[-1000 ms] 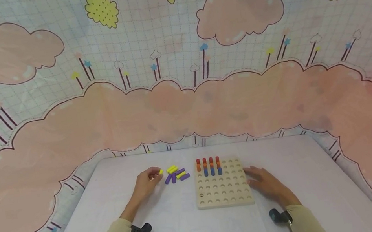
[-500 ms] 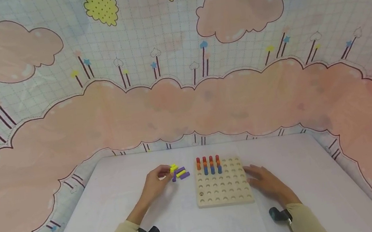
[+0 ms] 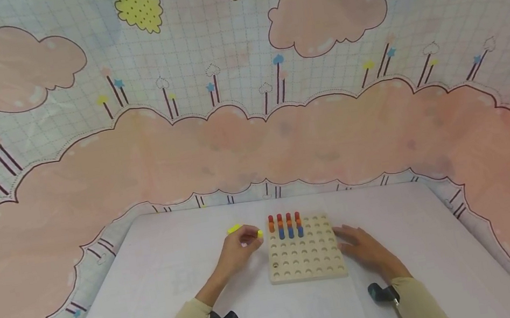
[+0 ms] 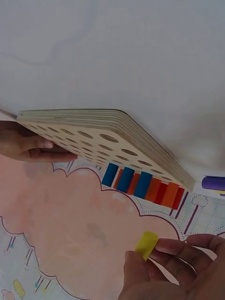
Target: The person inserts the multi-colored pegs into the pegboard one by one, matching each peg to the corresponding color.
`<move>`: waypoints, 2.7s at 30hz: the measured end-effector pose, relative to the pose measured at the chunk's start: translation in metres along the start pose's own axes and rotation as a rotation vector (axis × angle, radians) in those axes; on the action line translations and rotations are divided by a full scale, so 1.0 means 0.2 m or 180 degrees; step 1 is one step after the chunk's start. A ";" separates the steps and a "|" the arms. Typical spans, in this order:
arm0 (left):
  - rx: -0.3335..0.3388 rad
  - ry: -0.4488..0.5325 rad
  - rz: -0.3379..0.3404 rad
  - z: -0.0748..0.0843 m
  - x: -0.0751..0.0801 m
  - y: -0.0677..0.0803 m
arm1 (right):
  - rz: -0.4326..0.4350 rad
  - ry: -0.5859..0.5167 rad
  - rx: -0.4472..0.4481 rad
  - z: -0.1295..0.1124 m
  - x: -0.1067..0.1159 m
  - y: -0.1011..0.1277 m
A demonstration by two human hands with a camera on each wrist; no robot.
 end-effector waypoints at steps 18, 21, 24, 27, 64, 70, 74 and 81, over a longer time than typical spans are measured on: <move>0.0024 0.0110 -0.0247 0.06 -0.24 -0.10 | -0.0025 0.0033 -0.0030 -0.04 0.01 0.01; 0.0074 0.0124 -0.0279 0.06 -0.27 -0.11 | -0.0036 0.0018 -0.0066 -0.04 0.01 0.01; 0.0091 0.0153 -0.0301 0.06 -0.30 -0.12 | -0.0035 0.0008 -0.0064 -0.03 0.01 0.00; 0.0105 0.0210 -0.0338 0.06 -0.33 -0.13 | -0.0029 -0.0012 -0.0067 -0.03 0.01 0.00; 0.0019 0.0040 -0.0271 0.02 -0.46 -0.13 | -0.0023 -0.0099 -0.0194 -0.05 -0.02 0.06; 0.0036 -0.0085 -0.0184 0.05 -0.46 -0.14 | -0.0037 -0.0068 -0.0214 -0.04 -0.01 0.03; 0.0050 -0.0148 -0.0146 0.05 -0.47 -0.15 | -0.0043 -0.0083 -0.0161 -0.03 -0.02 0.02; 0.0138 -0.0151 -0.0219 0.04 -0.48 -0.15 | -0.0048 -0.0097 -0.0191 -0.02 -0.01 0.02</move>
Point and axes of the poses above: each hand's wrist, its own y-axis away from the middle knuckle, its own x-axis out of the back of the hand, z = x × y, the point moved 5 cm from there along -y, towards the middle knuckle, and after that the axes turned 1 degree about -y, right-handed, at the moved point
